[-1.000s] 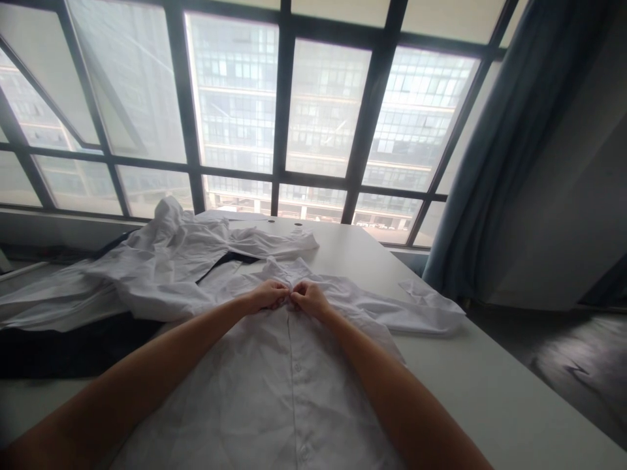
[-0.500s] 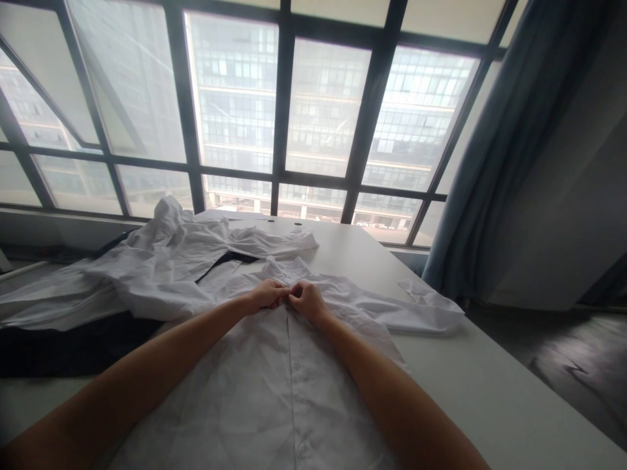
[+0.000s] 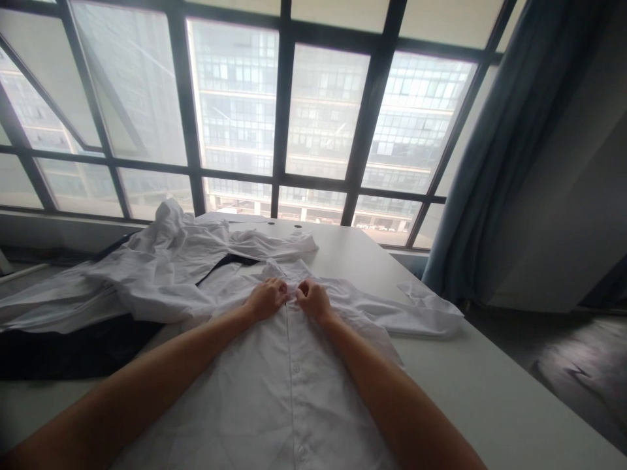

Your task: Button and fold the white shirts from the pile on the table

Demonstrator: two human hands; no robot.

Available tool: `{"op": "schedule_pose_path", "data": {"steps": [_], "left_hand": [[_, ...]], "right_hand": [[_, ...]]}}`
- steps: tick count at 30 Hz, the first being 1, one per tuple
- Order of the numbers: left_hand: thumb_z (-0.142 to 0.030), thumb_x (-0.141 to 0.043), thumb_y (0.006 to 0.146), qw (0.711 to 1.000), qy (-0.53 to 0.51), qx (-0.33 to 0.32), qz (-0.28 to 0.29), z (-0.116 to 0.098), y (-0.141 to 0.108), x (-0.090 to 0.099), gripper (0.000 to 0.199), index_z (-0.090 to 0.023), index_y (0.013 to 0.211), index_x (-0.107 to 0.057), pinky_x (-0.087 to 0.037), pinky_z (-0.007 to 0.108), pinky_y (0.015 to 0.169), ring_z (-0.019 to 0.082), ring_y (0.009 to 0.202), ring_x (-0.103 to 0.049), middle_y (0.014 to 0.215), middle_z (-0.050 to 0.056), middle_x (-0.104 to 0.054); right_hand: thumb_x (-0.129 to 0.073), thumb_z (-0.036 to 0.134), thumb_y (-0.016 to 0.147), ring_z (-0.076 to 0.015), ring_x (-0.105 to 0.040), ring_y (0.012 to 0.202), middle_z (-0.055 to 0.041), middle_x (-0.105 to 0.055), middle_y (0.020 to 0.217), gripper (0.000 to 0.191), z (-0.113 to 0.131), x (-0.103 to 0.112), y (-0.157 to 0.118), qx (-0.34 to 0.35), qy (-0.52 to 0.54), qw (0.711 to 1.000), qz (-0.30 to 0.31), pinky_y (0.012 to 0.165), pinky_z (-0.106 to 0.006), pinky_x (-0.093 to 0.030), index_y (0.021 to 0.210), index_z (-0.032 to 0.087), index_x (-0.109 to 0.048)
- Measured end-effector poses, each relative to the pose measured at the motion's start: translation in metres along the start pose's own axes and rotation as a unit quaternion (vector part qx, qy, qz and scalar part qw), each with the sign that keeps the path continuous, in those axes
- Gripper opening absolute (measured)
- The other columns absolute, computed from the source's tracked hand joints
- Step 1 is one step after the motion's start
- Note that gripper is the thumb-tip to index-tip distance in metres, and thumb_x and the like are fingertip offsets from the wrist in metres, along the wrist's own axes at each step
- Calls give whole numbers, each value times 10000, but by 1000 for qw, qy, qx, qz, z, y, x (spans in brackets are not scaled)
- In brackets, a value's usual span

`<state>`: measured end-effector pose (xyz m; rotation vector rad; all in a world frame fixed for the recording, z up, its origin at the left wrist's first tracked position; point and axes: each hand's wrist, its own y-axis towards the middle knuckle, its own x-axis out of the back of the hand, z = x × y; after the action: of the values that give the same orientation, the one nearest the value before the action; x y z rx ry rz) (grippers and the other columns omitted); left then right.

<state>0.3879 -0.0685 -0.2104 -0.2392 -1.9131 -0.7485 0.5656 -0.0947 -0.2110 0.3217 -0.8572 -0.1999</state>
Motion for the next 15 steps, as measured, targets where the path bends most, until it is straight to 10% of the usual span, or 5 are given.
{"op": "schedule_pose_path", "data": {"steps": [3, 7, 15], "left_hand": [[-406, -505, 947, 998, 43, 1, 52, 6, -1, 0, 414, -163, 1267, -606, -363, 480, 1082, 318, 1268, -525, 1359, 152, -589], [-469, -368, 997, 989, 44, -14, 143, 12, -6, 2, 549, -178, 1454, -455, -214, 597, 1145, 335, 1452, -303, 1559, 174, -372], [-537, -423, 974, 975, 23, -86, 205, 13, -37, 15, 605, -238, 1499, -399, -254, 610, 1123, 348, 1464, -284, 1580, 164, -333]], "right_hand": [[-583, 289, 847, -253, -570, 1187, -123, -667, 1229, 330, -8, 9, -5, 53, -175, 983, -11, 1030, -385, -384, 1149, 180, -660], [-434, 510, 954, -302, -363, 1413, -161, -417, 1535, 585, -13, 20, -14, -52, -258, 960, 98, 1117, -479, -276, 1422, 165, -501], [-539, 601, 879, -332, -641, 1084, -183, -688, 1186, 521, 18, 47, -21, -30, -298, 941, 157, 898, -411, -457, 1108, 172, -723]]}}
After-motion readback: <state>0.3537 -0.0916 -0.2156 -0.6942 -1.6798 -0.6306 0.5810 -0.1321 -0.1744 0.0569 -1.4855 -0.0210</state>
